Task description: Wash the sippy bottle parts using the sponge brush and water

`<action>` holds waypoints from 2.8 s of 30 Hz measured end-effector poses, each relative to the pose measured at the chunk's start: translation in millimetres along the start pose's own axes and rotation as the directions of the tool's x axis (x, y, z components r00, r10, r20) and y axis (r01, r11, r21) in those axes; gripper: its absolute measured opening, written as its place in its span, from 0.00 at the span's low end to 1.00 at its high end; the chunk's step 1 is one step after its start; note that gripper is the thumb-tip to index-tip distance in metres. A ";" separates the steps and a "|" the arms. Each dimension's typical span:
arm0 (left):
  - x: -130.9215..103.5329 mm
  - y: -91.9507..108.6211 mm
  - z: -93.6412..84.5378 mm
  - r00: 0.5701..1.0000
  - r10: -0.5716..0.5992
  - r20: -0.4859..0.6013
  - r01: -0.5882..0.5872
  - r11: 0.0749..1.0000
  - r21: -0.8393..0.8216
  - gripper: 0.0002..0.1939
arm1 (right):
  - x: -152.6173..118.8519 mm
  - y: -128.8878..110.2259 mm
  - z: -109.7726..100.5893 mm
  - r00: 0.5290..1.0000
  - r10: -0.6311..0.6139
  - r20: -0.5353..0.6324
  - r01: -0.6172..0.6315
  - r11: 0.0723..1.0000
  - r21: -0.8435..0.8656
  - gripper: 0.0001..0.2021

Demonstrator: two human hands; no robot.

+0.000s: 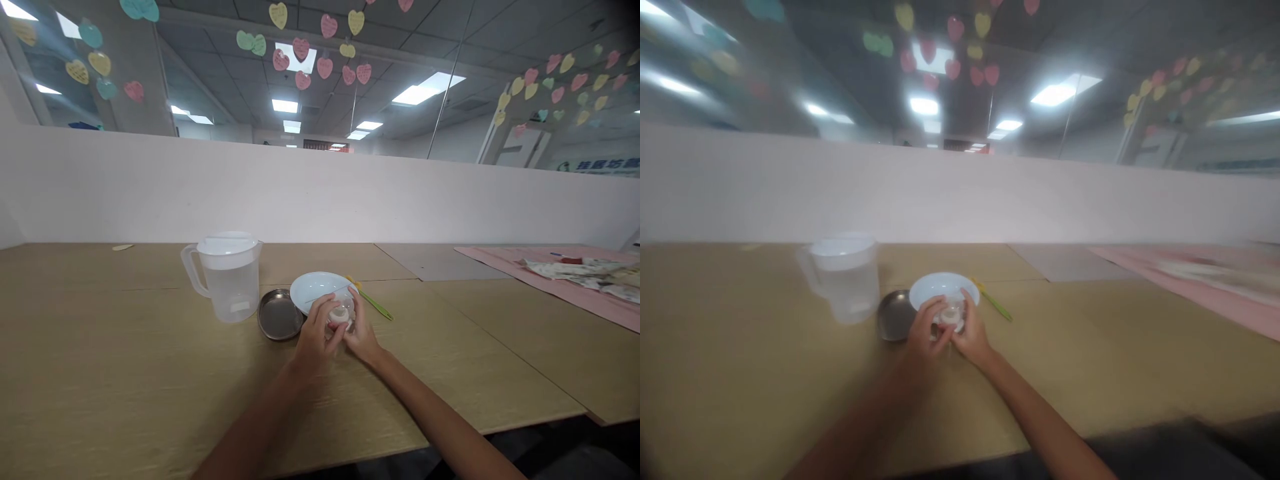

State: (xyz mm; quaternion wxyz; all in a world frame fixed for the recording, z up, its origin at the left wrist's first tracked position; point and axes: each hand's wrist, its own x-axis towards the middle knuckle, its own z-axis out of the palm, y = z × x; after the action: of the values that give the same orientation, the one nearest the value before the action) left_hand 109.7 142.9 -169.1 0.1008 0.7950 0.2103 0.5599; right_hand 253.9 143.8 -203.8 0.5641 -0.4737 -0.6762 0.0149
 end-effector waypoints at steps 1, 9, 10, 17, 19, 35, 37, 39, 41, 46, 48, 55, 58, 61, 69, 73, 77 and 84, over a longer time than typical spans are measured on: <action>-0.1 0.8 -1.1 1.000 -0.016 0.018 0.017 1.000 -0.008 0.17 | -0.3 0.2 0.2 1.000 -0.012 -0.003 0.012 1.000 -0.009 0.41; -4.5 7.4 1.5 0.991 -0.135 -0.022 0.132 0.984 -0.119 0.18 | 0.4 -3.0 -0.8 0.994 -0.110 0.013 0.111 0.992 -0.062 0.31; -5.4 7.8 3.0 0.988 -0.154 -0.031 0.149 0.980 -0.128 0.17 | 0.8 -4.1 -1.0 0.994 -0.107 0.007 0.107 0.993 -0.057 0.30; -6.5 9.8 7.9 0.970 -0.235 -0.067 0.218 0.956 -0.197 0.15 | 1.7 -7.9 2.4 0.996 -0.071 -0.047 0.070 0.997 -0.024 0.28; -6.1 10.9 7.6 0.967 -0.244 -0.077 0.221 0.948 -0.231 0.15 | 1.7 -7.0 3.8 0.995 -0.068 -0.067 0.067 0.998 -0.023 0.28; -9.9 -1.0 7.0 0.991 -0.132 -0.014 0.129 0.982 -0.134 0.15 | -2.0 -8.1 4.4 0.997 -0.028 -0.076 0.026 0.999 -0.030 0.30; -9.7 -8.7 3.6 0.993 -0.120 -0.005 0.119 0.985 -0.125 0.20 | 0.2 -8.1 -0.2 0.998 -0.055 -0.020 0.056 0.998 0.031 0.34; -8.2 -19.5 -1.3 0.981 -0.172 -0.089 0.159 0.977 -0.140 0.26 | 5.1 -7.6 -6.8 0.997 -0.071 -0.021 0.073 0.987 0.142 0.37; -5.8 -30.4 -7.2 0.937 -0.254 -0.239 0.215 0.960 -0.177 0.29 | 11.5 -6.0 -14.0 0.993 -0.047 -0.106 0.070 0.971 0.227 0.37; -5.2 -35.7 -16.4 0.941 -0.207 -0.267 0.203 0.978 -0.044 0.30 | 18.7 -1.7 -24.0 0.966 -0.002 -0.259 0.077 0.957 0.280 0.35; -8.5 -28.8 -12.6 0.986 -0.124 -0.113 0.128 0.991 0.029 0.29 | 14.7 -3.6 -22.4 0.986 -0.030 -0.162 0.073 0.960 0.269 0.33; -15.9 -11.8 8.1 0.983 -0.034 0.179 0.019 0.996 0.085 0.36 | 5.9 -9.8 -10.0 0.997 0.071 -0.039 -0.061 0.974 0.218 0.23; -14.6 -9.1 9.5 0.984 -0.018 0.179 0.003 0.996 0.085 0.34 | 8.4 -8.3 -10.2 0.990 0.111 -0.087 -0.082 0.956 0.282 0.21; -14.5 -8.8 9.8 0.986 0.002 0.164 -0.016 0.996 0.083 0.34 | 7.4 -7.7 -11.9 0.990 0.097 -0.101 -0.075 0.975 0.207 0.22; -14.7 -15.4 11.4 0.988 -0.046 0.149 0.035 0.997 0.074 0.40 | 0.7 2.5 -9.5 0.947 -0.076 -0.313 0.088 0.996 0.024 0.26; -12.0 -11.4 9.6 0.981 -0.048 0.190 0.032 0.996 0.089 0.36 | -0.2 11.2 -8.5 0.905 -0.233 -0.356 0.214 0.972 -0.093 0.25; -11.0 -10.8 8.2 0.976 -0.043 0.215 0.024 0.995 0.093 0.33 | 2.9 11.2 -7.8 0.892 -0.110 -0.439 0.142 0.989 0.041 0.28; -11.0 -12.2 5.0 0.975 -0.075 0.208 0.053 0.993 0.109 0.32 | 21.8 8.6 -16.5 0.881 0.185 -0.434 -0.061 0.957 0.284 0.27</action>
State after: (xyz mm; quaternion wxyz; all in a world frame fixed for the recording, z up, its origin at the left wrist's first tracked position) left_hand 108.6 149.2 -185.1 0.0997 0.8470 0.2525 0.4570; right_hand 273.9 154.4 -186.3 0.7626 -0.4272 -0.4849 0.0287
